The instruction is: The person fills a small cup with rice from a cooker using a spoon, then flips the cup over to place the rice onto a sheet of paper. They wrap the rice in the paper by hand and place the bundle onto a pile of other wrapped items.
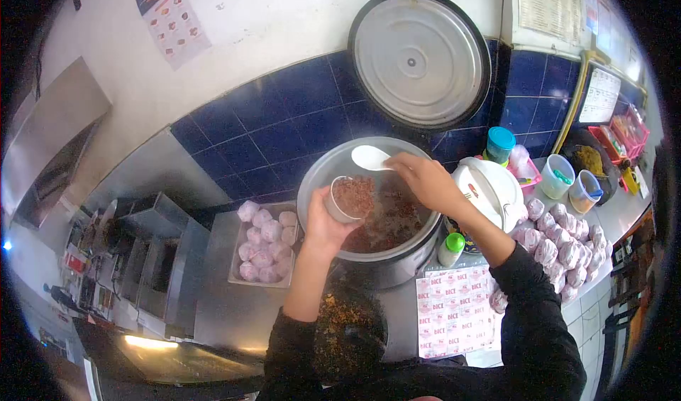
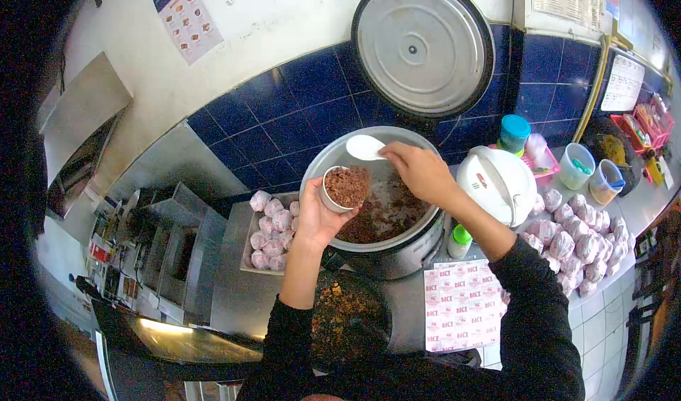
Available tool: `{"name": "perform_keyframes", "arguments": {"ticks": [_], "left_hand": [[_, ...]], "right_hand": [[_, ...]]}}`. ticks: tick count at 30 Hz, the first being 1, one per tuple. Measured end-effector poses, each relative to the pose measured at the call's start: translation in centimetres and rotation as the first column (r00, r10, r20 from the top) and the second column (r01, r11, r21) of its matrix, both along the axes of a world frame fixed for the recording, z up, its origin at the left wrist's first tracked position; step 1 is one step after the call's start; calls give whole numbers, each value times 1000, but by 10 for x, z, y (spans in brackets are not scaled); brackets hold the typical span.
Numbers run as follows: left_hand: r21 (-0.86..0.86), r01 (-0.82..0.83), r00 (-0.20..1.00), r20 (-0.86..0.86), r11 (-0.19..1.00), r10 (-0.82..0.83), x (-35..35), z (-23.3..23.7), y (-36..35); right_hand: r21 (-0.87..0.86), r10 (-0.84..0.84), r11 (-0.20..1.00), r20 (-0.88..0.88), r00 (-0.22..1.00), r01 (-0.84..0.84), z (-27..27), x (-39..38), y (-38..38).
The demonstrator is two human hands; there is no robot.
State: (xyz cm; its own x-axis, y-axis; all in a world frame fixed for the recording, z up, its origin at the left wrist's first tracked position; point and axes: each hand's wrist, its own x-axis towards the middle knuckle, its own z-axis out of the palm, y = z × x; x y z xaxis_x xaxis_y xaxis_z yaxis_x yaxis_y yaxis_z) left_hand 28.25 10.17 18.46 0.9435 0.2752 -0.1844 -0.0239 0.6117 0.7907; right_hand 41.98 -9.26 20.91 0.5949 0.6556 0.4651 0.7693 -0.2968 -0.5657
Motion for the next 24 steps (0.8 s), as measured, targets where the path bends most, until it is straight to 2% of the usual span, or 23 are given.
{"name": "perform_keyframes", "arguments": {"ticks": [1, 2, 4, 5, 7, 8, 9, 10, 11, 13, 14, 17, 18, 19, 20, 21, 22, 23, 24], "left_hand": [[-6, -13, 1000, 9, 1000, 13, 0, 2, 0], [-6, -12, 1000, 5, 1000, 12, 0, 4, 1], [-47, -35, 999, -7, 998, 35, 1, 7, 2], [-47, -31, 999, -11, 998, 30, 0, 5, 4], [-131, -5, 998, 63, 991, 13, -1, -3, 14], [-142, 27, 995, 98, 989, -13, -2, -9, 20], [-145, 24, 995, 103, 989, -9, -2, -6, 18], [-150, -23, 996, 84, 988, 36, -2, -1, 12], [-154, -69, 995, 64, 986, 80, -2, 1, 7], [-115, -94, 992, 68, 989, 102, 3, 0, -4], [-77, -114, 990, 69, 991, 119, 5, -1, -8], [-52, -45, 996, 75, 998, 49, 8, -17, 0], [-46, -44, 996, 72, 998, 48, 5, -15, -2], [-61, -72, 994, 75, 996, 76, 2, -14, -4], [-77, -98, 991, 83, 992, 105, 1, -11, -6], [-77, -100, 991, 85, 992, 107, -1, -7, -5], [-106, -74, 991, 104, 992, 85, -3, -4, -3], [-135, -50, 990, 125, 990, 68, -5, -3, -2], [-180, -65, 989, 120, 981, 87, -4, -6, 3]], "right_hand": [[207, 131, 970, 6, 991, -129, -6, 4, 3], [207, 130, 970, 2, 992, -127, -13, 5, 5], [56, 136, 990, -117, 984, -130, -21, -3, 7], [57, 132, 990, -120, 984, -126, -24, 0, 3], [11, 59, 998, -127, 990, -58, -28, 11, -3], [129, 105, 988, -109, 988, -91, -33, 13, -3], [126, 109, 987, -105, 989, -95, -22, 5, -6], [143, 129, 986, -362, 923, -81, -3, -10, -10], [157, 144, 986, -594, 791, -61, 7, -22, -11], [162, 260, 962, -319, 912, -218, -12, -36, -2], [225, 242, 959, -338, 910, -171, -19, -48, 5], [182, 251, 963, -347, 904, -198, -21, -37, 9], [269, 313, 930, -226, 923, -249, -20, -36, 14], [274, 313, 929, -227, 922, -248, -18, -35, 9], [292, 283, 946, -545, 790, -137, -13, -33, -1], [268, 239, 963, -797, 554, -30, 2, -36, -9], [388, 342, 922, -797, 498, -12, 7, -35, -17], [384, 343, 923, -796, 499, -21, 10, -36, -20], [357, 309, 933, -733, 606, -44, 11, -38, -23]]}}
